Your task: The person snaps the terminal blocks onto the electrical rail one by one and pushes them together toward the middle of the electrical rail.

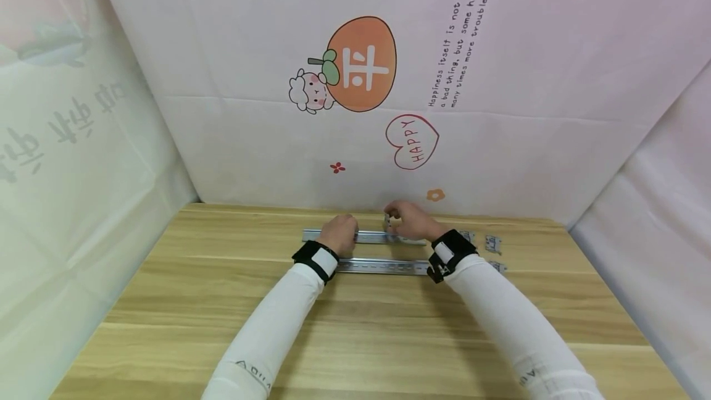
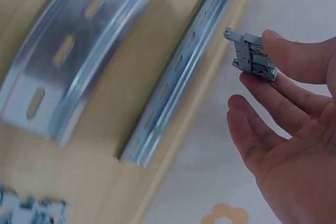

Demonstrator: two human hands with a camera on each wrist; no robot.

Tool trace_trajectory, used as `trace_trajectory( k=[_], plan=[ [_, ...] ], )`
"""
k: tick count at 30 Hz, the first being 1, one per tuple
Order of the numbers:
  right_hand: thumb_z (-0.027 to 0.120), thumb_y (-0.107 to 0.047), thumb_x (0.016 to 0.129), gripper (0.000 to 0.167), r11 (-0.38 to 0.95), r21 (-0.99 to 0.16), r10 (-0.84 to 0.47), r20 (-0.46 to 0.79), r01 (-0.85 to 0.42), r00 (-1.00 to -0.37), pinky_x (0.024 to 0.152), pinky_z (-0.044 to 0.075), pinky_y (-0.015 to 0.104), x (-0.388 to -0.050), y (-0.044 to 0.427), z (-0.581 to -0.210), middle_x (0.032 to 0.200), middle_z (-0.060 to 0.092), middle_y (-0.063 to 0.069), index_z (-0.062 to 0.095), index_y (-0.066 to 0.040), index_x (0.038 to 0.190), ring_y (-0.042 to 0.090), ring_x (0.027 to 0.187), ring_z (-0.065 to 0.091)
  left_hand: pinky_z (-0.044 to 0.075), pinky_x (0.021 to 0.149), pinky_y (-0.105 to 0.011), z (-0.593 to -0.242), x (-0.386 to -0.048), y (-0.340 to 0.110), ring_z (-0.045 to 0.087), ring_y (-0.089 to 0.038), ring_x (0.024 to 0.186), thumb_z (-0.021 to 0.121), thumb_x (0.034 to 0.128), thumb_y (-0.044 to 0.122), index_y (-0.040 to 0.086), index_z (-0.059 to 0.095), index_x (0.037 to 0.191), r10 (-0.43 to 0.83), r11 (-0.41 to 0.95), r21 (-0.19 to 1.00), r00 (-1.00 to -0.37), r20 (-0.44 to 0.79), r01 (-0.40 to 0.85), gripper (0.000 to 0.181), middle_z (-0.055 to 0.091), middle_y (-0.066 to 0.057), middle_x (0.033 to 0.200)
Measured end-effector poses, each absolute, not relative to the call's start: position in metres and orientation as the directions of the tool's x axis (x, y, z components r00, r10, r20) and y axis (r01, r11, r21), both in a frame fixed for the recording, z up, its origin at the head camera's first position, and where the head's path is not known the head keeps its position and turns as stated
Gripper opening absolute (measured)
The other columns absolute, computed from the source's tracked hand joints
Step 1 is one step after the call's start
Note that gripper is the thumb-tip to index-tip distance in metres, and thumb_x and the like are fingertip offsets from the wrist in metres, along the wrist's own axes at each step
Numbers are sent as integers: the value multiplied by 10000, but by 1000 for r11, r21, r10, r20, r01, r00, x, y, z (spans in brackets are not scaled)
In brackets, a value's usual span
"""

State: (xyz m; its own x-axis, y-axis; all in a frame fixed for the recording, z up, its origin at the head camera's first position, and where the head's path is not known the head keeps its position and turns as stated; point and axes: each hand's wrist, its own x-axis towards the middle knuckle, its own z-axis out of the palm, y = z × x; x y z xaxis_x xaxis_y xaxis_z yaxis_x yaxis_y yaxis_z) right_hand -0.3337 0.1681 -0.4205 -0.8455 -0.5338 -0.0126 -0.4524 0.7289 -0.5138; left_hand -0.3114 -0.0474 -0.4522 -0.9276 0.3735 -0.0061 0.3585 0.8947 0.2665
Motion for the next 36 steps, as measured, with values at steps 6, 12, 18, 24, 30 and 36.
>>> trace_trajectory(
  k=[6,12,18,24,30,36],
  plan=[
    [723,-37,918,466,677,-602,-531,0,-424,-848,1000,480,519,-336,160,-428,1293,604,264,554,125,1321,426,1185,585,558,829,-379,-451,-312,-48,642,-230,991,708,885,-15,71,747,924,363,902,257,-931,-20,346,103,673,-74,1047],
    [700,-4,917,469,629,-663,-550,-9,-407,-835,1017,476,516,-339,150,-435,1322,584,283,542,142,1333,441,1206,578,557,814,-374,-448,-309,-48,636,-234,963,706,893,-13,86,743,857,367,904,236,-930,-3,356,112,657,-71,987],
    [704,-19,920,464,606,-695,-548,-12,-387,-836,999,498,495,-341,139,-441,1313,601,273,552,141,1328,422,1198,595,551,854,-384,-448,-309,-49,627,-259,1003,723,902,21,79,769,954,361,908,233,-933,-7,349,90,656,-83,1018],
    [692,-17,935,478,611,-705,-537,-33,-361,-843,997,502,480,-340,132,-443,1332,594,271,534,133,1360,419,1219,585,548,892,-409,-447,-307,-50,616,-297,1074,753,903,63,67,777,1070,332,912,259,-943,-15,317,169,662,-114,1103],
    [681,-2,938,477,618,-707,-524,-43,-344,-851,999,500,478,-340,126,-444,1330,597,269,527,132,1370,409,1220,585,554,866,-405,-449,-308,-50,616,-294,1035,766,903,88,67,779,1060,323,915,258,-946,-10,310,159,652,-109,1068],
    [679,17,933,471,624,-706,-523,-58,-335,-850,993,504,470,-340,123,-444,1317,605,264,531,135,1364,393,1203,595,555,865,-409,-450,-309,-50,605,-297,1047,773,902,104,69,775,1078,313,917,264,-949,-18,298,179,643,-102,1074]
  ],
)
